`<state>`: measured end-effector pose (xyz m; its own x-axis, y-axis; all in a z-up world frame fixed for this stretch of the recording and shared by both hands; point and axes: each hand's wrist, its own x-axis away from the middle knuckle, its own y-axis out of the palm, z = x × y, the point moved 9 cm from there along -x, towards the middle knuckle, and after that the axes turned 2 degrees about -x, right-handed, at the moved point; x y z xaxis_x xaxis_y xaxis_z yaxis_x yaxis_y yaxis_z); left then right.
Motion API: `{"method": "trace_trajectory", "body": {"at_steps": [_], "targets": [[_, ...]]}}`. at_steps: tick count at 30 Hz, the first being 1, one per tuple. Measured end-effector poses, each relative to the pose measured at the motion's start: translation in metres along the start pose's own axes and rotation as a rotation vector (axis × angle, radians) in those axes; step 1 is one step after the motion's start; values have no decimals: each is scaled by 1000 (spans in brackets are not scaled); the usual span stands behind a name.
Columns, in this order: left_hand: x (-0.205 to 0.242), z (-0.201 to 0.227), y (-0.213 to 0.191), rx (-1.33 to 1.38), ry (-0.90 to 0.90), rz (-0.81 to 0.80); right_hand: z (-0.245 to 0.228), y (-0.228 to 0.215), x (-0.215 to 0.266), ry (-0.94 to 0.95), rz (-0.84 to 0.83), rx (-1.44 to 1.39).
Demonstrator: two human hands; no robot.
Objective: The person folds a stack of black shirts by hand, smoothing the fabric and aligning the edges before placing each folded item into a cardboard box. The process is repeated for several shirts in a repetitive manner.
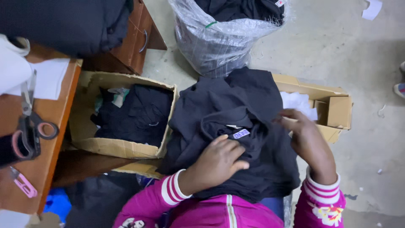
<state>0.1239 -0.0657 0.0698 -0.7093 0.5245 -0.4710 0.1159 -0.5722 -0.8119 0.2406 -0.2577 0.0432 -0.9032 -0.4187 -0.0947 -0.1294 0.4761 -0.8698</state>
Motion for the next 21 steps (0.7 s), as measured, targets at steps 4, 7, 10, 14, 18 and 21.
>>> {"method": "trace_trajectory", "body": {"at_steps": [4,7,10,14,18,21], "targets": [[25,-22,49,-13,-108,-245,-40,42,12,-581,-284,-312],[28,-23,15,70,-75,-208,-42,80,30,-578,-343,-115],[33,-43,-16,107,-145,-72,-46,62,31,-653,-147,-136],[17,-40,-69,78,-215,-20,-102,-8,54,-667,50,-312],[17,-14,-66,91,-185,-3,-124,-2,58,-657,76,-239],[29,-6,-55,312,-207,19,-122,8,65,-621,4,-571]]}}
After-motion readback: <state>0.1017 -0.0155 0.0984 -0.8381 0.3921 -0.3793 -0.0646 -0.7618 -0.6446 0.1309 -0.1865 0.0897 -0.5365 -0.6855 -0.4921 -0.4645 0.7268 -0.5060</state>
